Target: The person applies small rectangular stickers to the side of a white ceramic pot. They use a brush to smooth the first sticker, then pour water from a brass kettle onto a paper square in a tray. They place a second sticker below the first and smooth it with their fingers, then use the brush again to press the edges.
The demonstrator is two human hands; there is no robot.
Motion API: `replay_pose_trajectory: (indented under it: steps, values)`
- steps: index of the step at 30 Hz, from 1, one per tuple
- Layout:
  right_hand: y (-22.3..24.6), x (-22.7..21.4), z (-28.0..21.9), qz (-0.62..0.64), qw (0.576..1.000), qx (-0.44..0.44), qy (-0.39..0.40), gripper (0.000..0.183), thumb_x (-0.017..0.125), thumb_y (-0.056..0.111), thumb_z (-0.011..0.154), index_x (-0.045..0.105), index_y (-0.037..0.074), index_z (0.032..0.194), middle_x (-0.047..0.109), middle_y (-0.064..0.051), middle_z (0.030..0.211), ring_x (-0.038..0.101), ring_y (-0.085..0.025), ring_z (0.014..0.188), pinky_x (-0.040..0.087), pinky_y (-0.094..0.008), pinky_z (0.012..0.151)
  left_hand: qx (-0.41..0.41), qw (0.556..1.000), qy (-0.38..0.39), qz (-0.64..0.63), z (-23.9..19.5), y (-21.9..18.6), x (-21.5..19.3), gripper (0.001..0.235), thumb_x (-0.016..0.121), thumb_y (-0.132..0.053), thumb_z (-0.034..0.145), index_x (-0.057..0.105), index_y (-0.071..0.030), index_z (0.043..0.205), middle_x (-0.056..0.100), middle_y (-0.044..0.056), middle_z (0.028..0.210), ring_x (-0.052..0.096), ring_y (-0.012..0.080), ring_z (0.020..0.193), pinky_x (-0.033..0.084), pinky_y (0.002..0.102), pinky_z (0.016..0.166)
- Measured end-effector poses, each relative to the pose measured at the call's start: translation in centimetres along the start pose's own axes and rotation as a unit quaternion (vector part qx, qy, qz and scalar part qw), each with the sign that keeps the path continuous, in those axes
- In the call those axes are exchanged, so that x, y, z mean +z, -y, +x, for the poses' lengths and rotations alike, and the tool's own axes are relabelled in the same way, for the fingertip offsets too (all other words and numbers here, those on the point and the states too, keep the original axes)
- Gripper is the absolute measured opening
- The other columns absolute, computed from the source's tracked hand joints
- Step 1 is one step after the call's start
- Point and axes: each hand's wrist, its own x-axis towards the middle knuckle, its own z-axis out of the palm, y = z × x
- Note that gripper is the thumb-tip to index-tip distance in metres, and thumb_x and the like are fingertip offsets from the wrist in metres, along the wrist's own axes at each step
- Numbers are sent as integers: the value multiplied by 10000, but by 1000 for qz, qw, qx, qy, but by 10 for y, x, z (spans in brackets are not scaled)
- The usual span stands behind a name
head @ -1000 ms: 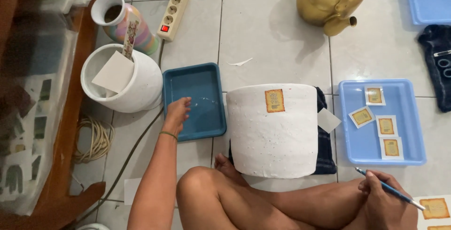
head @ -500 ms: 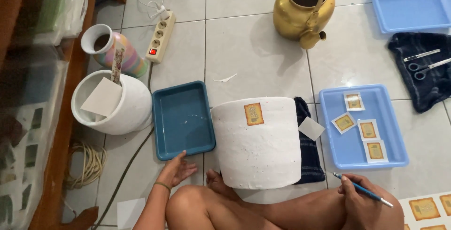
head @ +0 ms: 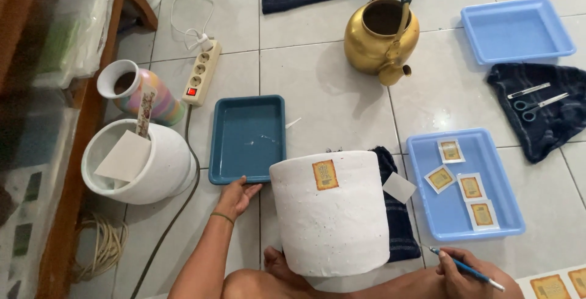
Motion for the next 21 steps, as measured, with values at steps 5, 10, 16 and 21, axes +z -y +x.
replay_pose_trajectory:
  steps: [5,10,16,21]
  values:
    - [10,1,-9,9,999,-43,-22,535,741,327,818,558,261,1317,788,24,1215,746,-48,1171,484,-196,1114,-19,999,26,-13,21,-10,37,379,507,-2,947,422,66,1310,515,346,1321,559,487,1183,538,540,935]
    - [11,-8,3,8,999,21,46,619,650,470,845,447,296,1403,773,10,1282,727,-62,1235,447,-206,1142,-82,991,17,107,42,-11,65,318,626,-206,921,545,-53,1187,645,189,1193,622,287,1107,549,334,908]
    - [68,-12,-32,-37,995,94,17,606,548,562,865,428,324,1410,793,42,1231,765,-76,1163,494,-218,1098,-139,944,-67,291,-27,-34,100,768,651,-708,695,614,-33,1059,609,56,939,568,150,706,335,195,433]
    - [66,-14,-32,-32,996,74,23,558,532,532,882,440,339,1397,828,68,1202,788,-43,1145,492,-176,1090,191,945,-125,234,-39,-31,99,484,508,-14,883,492,-147,1348,591,91,957,523,162,511,493,269,490]
